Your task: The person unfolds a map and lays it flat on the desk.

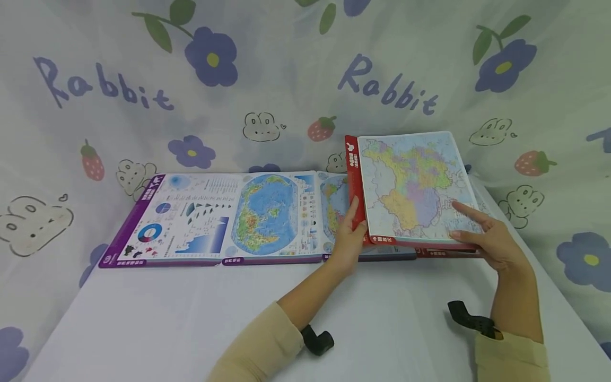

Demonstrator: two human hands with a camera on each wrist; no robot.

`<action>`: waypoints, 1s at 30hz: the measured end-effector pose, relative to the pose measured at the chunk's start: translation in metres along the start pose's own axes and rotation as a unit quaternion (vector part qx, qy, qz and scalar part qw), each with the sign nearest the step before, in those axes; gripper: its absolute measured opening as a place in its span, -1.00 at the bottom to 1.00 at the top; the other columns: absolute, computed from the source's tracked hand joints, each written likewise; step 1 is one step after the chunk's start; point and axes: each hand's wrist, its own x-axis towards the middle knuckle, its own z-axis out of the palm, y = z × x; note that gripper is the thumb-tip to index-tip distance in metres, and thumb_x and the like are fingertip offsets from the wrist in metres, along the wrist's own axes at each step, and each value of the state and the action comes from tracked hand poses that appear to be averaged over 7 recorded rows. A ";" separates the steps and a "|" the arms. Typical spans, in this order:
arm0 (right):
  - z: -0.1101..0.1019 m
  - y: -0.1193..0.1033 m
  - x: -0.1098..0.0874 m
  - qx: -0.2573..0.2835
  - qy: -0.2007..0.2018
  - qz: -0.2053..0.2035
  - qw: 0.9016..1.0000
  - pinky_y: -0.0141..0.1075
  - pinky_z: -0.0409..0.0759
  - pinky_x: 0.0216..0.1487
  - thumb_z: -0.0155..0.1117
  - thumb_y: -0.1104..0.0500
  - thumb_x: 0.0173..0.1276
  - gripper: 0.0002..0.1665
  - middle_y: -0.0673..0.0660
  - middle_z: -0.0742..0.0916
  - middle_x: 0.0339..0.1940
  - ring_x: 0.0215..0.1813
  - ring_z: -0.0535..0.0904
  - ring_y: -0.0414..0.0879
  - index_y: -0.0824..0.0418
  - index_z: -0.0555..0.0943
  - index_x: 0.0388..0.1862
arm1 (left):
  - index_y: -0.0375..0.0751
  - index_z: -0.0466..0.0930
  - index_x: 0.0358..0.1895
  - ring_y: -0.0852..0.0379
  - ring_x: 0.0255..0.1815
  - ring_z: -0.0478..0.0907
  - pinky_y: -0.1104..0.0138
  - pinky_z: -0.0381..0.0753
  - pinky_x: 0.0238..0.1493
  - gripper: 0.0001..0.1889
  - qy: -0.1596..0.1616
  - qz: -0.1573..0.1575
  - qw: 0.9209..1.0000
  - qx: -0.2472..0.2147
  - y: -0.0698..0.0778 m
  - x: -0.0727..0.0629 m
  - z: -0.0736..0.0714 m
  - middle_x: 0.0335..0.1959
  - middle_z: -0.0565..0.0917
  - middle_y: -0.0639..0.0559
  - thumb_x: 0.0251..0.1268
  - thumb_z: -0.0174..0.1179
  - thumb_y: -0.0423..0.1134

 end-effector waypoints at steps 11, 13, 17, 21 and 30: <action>0.031 -0.024 -0.010 0.033 0.009 -0.051 0.998 -0.45 0.63 -0.25 0.35 0.38 0.18 -0.14 -0.03 0.36 0.18 -0.20 0.58 -0.26 -0.08 0.30 0.42 | 0.31 -0.03 0.48 0.03 0.38 0.25 0.17 0.47 0.21 -0.36 -0.016 0.033 0.998 -0.046 0.026 -0.018 -0.021 0.47 0.09 0.10 0.48 -0.16 -0.37; 0.037 -0.025 -0.009 0.030 0.007 -0.051 0.998 -0.46 0.62 -0.25 0.36 0.37 0.17 -0.14 0.01 0.32 0.25 -0.20 0.58 -0.27 -0.08 0.30 0.42 | 0.28 -0.05 0.49 0.04 0.39 0.23 0.18 0.47 0.21 -0.36 -0.019 0.044 0.998 -0.039 0.028 -0.021 -0.026 0.47 0.09 0.10 0.48 -0.16 -0.37; 0.049 -0.026 -0.010 0.024 0.006 -0.054 0.998 -0.47 0.63 -0.26 0.38 0.35 0.16 -0.13 0.11 0.26 0.32 -0.20 0.59 -0.27 -0.07 0.31 0.42 | 0.28 -0.05 0.49 0.07 0.42 0.18 0.20 0.46 0.21 -0.37 -0.022 0.057 0.998 -0.015 0.033 -0.027 -0.038 0.47 0.09 0.11 0.49 -0.16 -0.35; 0.062 -0.028 -0.009 0.005 0.006 -0.058 0.998 -0.46 0.63 -0.25 0.41 0.30 0.15 -0.12 0.23 0.20 0.40 -0.13 0.56 -0.25 -0.08 0.30 0.42 | 0.30 -0.04 0.49 0.07 0.44 0.14 0.19 0.46 0.21 -0.39 -0.014 0.060 0.998 0.010 0.037 -0.033 -0.051 0.48 0.06 0.12 0.50 -0.15 -0.31; 0.088 -0.031 -0.006 -0.044 -0.019 -0.113 0.992 -0.65 0.43 0.05 0.41 0.30 0.15 -0.14 0.05 0.16 0.53 0.55 -0.28 0.02 0.09 0.29 0.43 | 0.28 -0.08 0.50 -0.11 0.34 0.31 0.13 0.51 0.13 -0.39 -0.007 0.058 0.998 -0.012 0.046 -0.049 -0.078 0.46 0.07 0.01 0.51 -0.17 -0.29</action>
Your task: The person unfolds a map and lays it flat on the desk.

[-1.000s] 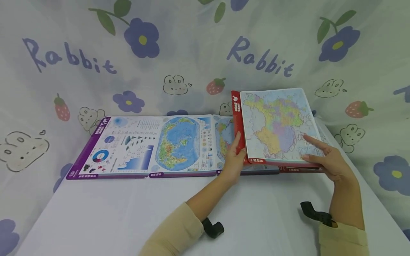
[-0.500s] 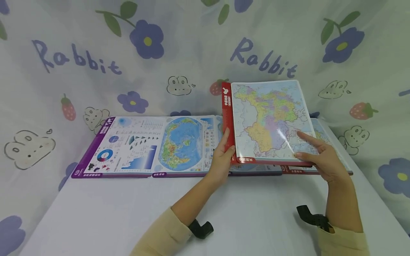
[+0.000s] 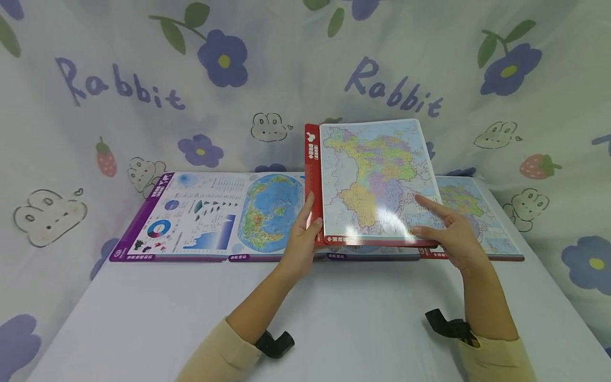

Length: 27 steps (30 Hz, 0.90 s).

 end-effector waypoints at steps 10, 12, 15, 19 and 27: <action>0.024 -0.006 0.004 0.012 -0.023 0.002 1.000 -0.18 0.16 0.45 0.42 0.26 0.16 -0.15 -0.04 0.20 0.52 0.55 -0.37 -0.01 0.04 0.30 0.42 | 0.34 -0.04 0.49 -0.07 0.33 0.33 0.20 0.53 0.12 -0.40 0.030 -0.005 0.999 0.015 0.012 -0.012 -0.022 0.46 0.09 0.05 0.51 -0.17 -0.28; 0.029 -0.007 0.006 0.012 -0.027 0.000 1.000 -0.35 0.42 0.27 0.42 0.24 0.16 -0.15 -0.01 0.18 0.53 0.53 -0.08 -0.04 0.03 0.30 0.42 | 0.35 -0.03 0.48 -0.06 0.33 0.34 0.23 0.54 0.10 -0.40 0.037 -0.006 0.999 0.018 0.015 -0.014 -0.026 0.45 0.10 0.07 0.51 -0.17 -0.29; 0.037 -0.009 0.009 0.017 -0.028 0.006 0.999 -0.26 0.28 0.39 0.43 0.23 0.15 -0.14 0.01 0.18 0.53 0.53 -0.05 -0.04 0.03 0.31 0.42 | 0.34 -0.03 0.48 -0.06 0.33 0.34 0.26 0.55 0.08 -0.40 0.043 -0.002 0.999 0.023 0.020 -0.018 -0.033 0.46 0.10 0.08 0.51 -0.18 -0.30; 0.046 -0.013 0.013 0.030 -0.024 0.012 0.999 0.02 -0.01 0.49 0.45 0.23 0.12 -0.12 0.00 0.18 0.53 0.55 -0.19 0.04 0.04 0.31 0.42 | 0.34 -0.02 0.48 -0.04 0.35 0.31 0.29 0.55 0.08 -0.40 0.047 0.001 0.999 0.025 0.025 -0.022 -0.045 0.48 0.05 0.12 0.51 -0.19 -0.31; 0.048 -0.018 0.015 0.033 -0.032 0.006 0.999 -0.59 0.45 0.07 0.42 0.23 0.16 -0.15 0.00 0.17 0.53 0.52 -0.09 0.04 0.03 0.30 0.43 | 0.32 0.00 0.48 0.05 0.36 0.28 0.36 0.56 0.07 -0.40 0.080 -0.003 0.996 0.044 0.035 -0.029 -0.072 0.48 0.04 0.19 0.51 -0.18 -0.32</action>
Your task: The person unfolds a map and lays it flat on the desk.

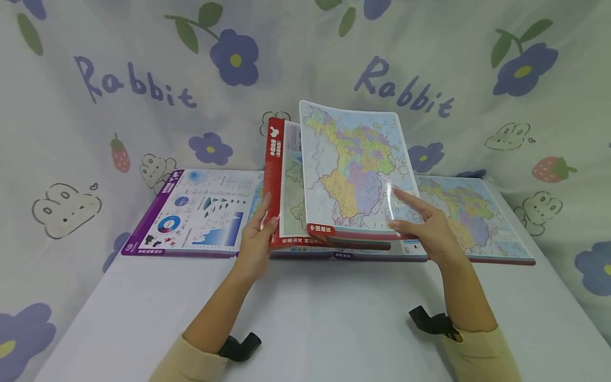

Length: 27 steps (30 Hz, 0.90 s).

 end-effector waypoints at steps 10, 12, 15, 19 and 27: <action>-0.011 -0.006 -0.003 0.027 0.016 0.023 0.999 -0.48 0.60 -0.12 0.41 0.22 0.17 -0.14 0.14 0.14 0.52 0.11 0.47 -0.14 -0.03 0.29 0.43 | 0.34 -0.02 0.48 0.10 0.30 0.28 0.41 0.57 0.03 -0.41 0.020 -0.010 1.000 0.020 0.003 0.001 -0.027 0.47 0.06 0.18 0.51 -0.17 -0.29; -0.012 -0.006 -0.003 0.041 0.018 0.032 0.998 -0.45 0.62 -0.15 0.42 0.23 0.16 -0.14 0.18 0.18 0.49 -0.04 0.56 -0.20 -0.04 0.30 0.43 | 0.35 -0.01 0.48 0.10 0.30 0.28 0.41 0.57 0.03 -0.42 0.023 -0.011 0.999 0.027 0.004 0.000 -0.031 0.47 0.05 0.18 0.52 -0.17 -0.27; -0.015 -0.007 -0.003 0.043 0.020 0.047 0.998 -0.42 0.64 -0.16 0.43 0.21 0.15 -0.13 0.19 0.26 0.43 -0.13 0.62 -0.22 -0.08 0.30 0.43 | 0.34 0.00 0.47 0.08 0.34 0.25 0.41 0.56 0.05 -0.43 0.026 -0.010 0.999 0.034 0.006 -0.001 -0.037 0.49 0.01 0.19 0.52 -0.17 -0.26; -0.020 -0.008 -0.005 0.027 0.023 0.055 0.998 -0.41 0.64 -0.17 0.42 0.17 0.17 -0.14 0.08 0.39 0.28 -0.18 0.63 -0.22 -0.13 0.29 0.43 | 0.34 0.00 0.47 0.06 0.40 0.17 0.41 0.55 0.06 -0.43 0.028 -0.005 0.999 0.045 0.011 -0.003 -0.044 0.52 -0.05 0.19 0.51 -0.15 -0.24; -0.029 -0.006 -0.007 0.077 0.014 0.030 0.997 -0.40 0.65 -0.16 0.36 0.32 0.19 -0.17 0.04 0.38 0.26 -0.13 0.62 -0.22 -0.01 0.31 0.42 | 0.38 0.01 0.46 0.20 0.19 0.38 0.43 0.58 0.00 -0.44 0.031 -0.002 0.998 0.058 0.020 -0.006 -0.068 0.52 -0.04 0.04 0.50 -0.10 -0.16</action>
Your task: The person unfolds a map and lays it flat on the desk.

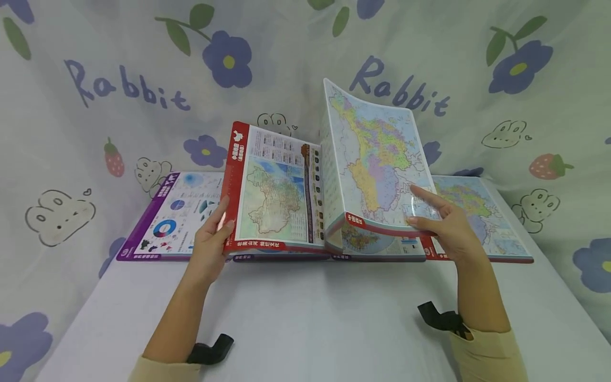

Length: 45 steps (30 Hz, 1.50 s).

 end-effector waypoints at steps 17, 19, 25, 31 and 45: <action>-0.013 0.001 0.002 -0.008 0.002 -0.004 1.000 -0.42 0.65 -0.16 0.35 0.35 0.19 -0.19 0.22 0.17 0.45 -0.13 0.64 -0.22 0.05 0.32 0.41 | 0.28 0.05 0.46 0.28 0.04 0.43 0.47 0.62 -0.12 -0.39 0.012 0.011 1.000 -0.003 0.006 0.001 -0.067 0.51 -0.12 -0.09 0.43 0.02 -0.16; -0.014 0.002 0.002 -0.010 0.004 0.000 1.000 -0.42 0.65 -0.16 0.35 0.34 0.19 -0.19 0.18 0.24 0.40 -0.15 0.65 -0.22 0.05 0.32 0.41 | 0.28 0.05 0.46 0.28 0.03 0.43 0.47 0.62 -0.12 -0.39 0.013 0.009 1.000 -0.008 0.005 0.002 -0.073 0.50 -0.13 -0.09 0.42 0.03 -0.16; -0.017 0.005 0.004 -0.012 0.008 0.002 1.000 -0.43 0.64 -0.15 0.36 0.33 0.19 -0.18 0.07 0.39 0.24 -0.15 0.65 -0.23 0.07 0.31 0.42 | 0.28 0.05 0.46 0.30 0.02 0.43 0.49 0.61 -0.12 -0.38 0.016 0.003 1.000 -0.007 -0.001 0.004 -0.089 0.50 -0.14 -0.08 0.42 0.03 -0.17; -0.027 0.012 0.008 -0.019 0.013 0.012 1.000 -0.45 0.63 -0.15 0.38 0.29 0.19 -0.15 0.26 0.18 0.44 -0.16 0.65 -0.26 0.07 0.27 0.44 | 0.30 0.11 0.44 0.32 -0.01 0.43 0.51 0.62 -0.17 -0.40 0.057 -0.009 0.998 -0.023 -0.003 0.005 -0.101 0.50 -0.06 0.02 0.39 0.06 -0.17; -0.078 0.049 -0.001 -0.003 0.017 -0.004 1.000 -0.47 0.63 -0.16 0.38 0.26 0.20 -0.14 0.34 0.03 0.51 -0.21 0.66 -0.29 0.11 0.24 0.45 | 0.22 0.44 0.25 0.21 0.24 0.23 0.49 0.65 -0.35 -0.44 0.227 -0.035 0.968 -0.103 0.002 0.001 -0.072 0.49 -0.01 0.27 0.13 0.31 -0.17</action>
